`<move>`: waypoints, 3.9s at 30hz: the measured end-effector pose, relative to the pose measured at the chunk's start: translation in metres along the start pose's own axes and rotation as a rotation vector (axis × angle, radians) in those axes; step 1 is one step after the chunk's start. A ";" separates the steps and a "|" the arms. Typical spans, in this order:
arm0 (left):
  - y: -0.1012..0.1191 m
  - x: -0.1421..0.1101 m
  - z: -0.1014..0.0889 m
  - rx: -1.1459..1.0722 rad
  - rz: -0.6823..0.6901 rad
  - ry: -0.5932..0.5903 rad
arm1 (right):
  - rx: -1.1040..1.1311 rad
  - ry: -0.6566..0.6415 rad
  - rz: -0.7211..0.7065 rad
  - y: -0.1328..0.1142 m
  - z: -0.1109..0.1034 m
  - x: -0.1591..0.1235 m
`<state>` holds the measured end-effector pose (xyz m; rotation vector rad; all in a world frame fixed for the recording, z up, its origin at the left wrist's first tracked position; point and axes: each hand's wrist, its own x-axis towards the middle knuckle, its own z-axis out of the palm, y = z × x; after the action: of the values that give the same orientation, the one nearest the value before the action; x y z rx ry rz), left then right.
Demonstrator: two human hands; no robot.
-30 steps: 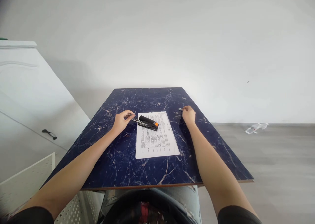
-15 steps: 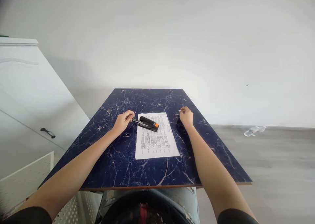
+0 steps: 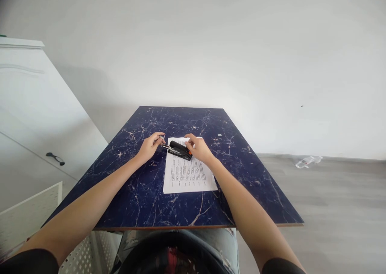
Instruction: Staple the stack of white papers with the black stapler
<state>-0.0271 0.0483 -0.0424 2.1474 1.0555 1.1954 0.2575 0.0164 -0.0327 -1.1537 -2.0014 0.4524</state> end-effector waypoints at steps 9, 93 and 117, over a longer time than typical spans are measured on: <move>-0.003 0.000 -0.001 -0.054 -0.045 -0.021 | -0.022 -0.109 0.047 0.009 -0.004 -0.003; -0.009 0.007 0.008 0.150 0.095 -0.235 | -0.002 -0.252 -0.082 0.000 0.003 -0.004; -0.019 0.003 0.008 0.348 0.039 -0.315 | -0.132 -0.139 -0.017 -0.009 0.012 -0.002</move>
<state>-0.0265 0.0620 -0.0584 2.5241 1.1457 0.6903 0.2437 0.0104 -0.0359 -1.2128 -2.1870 0.4062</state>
